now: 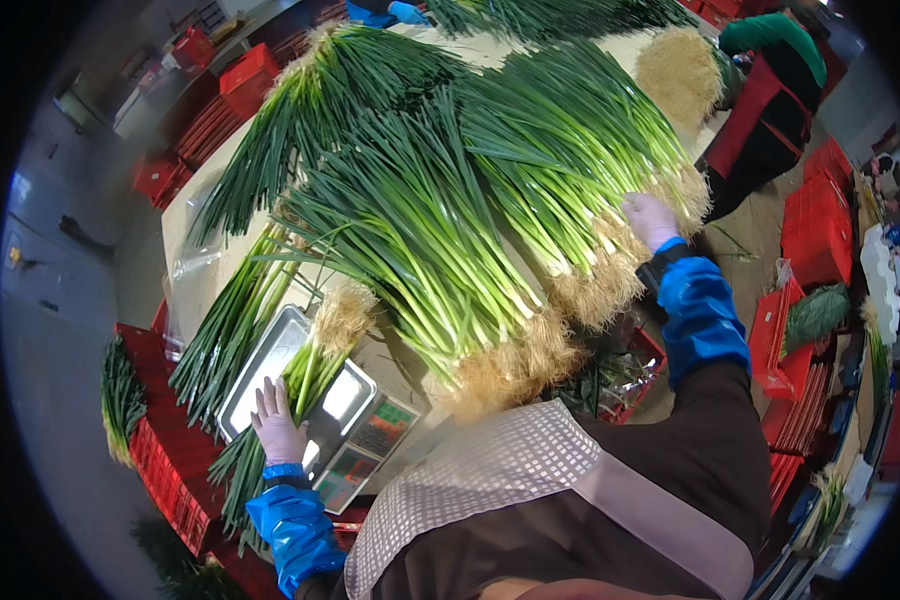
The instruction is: The person gathers bunches of green onions, places them on a digital scale, wraps them in plastic, and puts them into red crates. The process is repeated multiple times.
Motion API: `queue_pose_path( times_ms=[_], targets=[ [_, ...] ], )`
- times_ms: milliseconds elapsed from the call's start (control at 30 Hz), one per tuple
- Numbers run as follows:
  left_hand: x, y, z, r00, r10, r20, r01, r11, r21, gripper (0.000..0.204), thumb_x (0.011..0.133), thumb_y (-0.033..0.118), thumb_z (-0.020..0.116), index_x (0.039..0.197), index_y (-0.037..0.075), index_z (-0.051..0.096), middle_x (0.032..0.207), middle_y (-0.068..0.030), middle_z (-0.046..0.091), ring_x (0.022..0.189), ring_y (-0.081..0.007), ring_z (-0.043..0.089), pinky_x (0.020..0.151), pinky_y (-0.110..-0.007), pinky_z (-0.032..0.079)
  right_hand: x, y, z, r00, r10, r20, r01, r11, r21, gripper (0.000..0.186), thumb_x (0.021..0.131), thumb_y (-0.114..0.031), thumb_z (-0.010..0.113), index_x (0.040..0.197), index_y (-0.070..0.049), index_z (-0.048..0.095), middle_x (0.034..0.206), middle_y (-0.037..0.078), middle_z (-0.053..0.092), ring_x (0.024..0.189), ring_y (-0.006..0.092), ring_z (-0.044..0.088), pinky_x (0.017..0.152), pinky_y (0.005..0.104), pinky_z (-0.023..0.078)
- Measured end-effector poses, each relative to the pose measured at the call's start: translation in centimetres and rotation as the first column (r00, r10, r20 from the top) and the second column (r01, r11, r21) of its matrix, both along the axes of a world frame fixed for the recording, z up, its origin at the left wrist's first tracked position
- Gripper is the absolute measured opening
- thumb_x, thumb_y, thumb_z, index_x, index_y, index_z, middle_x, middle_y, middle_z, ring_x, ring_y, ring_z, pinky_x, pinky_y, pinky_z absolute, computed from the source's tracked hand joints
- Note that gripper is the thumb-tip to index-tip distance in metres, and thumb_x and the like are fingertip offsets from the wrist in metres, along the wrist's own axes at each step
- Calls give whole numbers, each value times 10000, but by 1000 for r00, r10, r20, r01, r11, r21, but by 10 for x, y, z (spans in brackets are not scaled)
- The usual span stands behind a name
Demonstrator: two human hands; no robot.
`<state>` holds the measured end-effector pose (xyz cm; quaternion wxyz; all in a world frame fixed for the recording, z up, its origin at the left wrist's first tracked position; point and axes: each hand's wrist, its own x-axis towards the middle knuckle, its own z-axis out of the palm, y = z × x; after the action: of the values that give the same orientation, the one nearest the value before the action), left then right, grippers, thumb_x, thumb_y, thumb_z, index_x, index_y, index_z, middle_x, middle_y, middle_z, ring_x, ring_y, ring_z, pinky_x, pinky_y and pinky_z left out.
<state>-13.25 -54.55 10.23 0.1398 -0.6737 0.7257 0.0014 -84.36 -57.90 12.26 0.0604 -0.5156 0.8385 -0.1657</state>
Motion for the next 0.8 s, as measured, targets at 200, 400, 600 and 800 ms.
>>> queue_pose_path(
  times_ms=[200, 400, 600, 800],
  targets=[
    [0, 2, -1, 999, 11, -40, -12, 999, -34, 1030, 682, 230, 811, 1507, 187, 195, 1580, -67, 148, 1434, -343, 186, 1105, -573, 242, 18, 37, 175, 861, -126, -493, -130, 882, -453, 312, 951, -310, 505, 1156, -129, 654, 935, 147, 642, 871, 324, 613, 781, 377, 492],
    [-6, 18, 25, 985, -7, -170, -6, 997, -78, 1038, 649, 289, 827, 1495, 181, 233, 1567, -109, 172, 1428, -373, 182, 1103, -583, 234, 103, 49, 274, 978, 133, -158, -206, 549, -810, 301, 921, -146, 626, 1206, -50, 634, 964, 41, 637, 848, 133, 591, 766, 267, 481],
    [-10, 80, 69, 848, -344, -405, 102, 853, -512, 863, 636, 177, 809, 1399, 171, 405, 1467, -143, 373, 1362, -398, 325, 1083, -533, 291, 270, 1, 201, 600, 791, 117, -445, 452, -773, 291, 899, -22, 615, 1186, -65, 637, 1009, 30, 629, 894, 131, 591, 801, 259, 482],
    [7, 137, 61, 737, -429, -522, 34, 796, -605, 614, 668, 98, 764, 1240, 145, 544, 1313, -114, 527, 1236, -360, 487, 1000, -488, 407, 466, -48, 53, 286, 957, 44, -798, 263, -543, 240, 805, -73, 668, 1041, -103, 699, 1019, 81, 615, 981, 273, 561, 890, 349, 449]
  ],
)
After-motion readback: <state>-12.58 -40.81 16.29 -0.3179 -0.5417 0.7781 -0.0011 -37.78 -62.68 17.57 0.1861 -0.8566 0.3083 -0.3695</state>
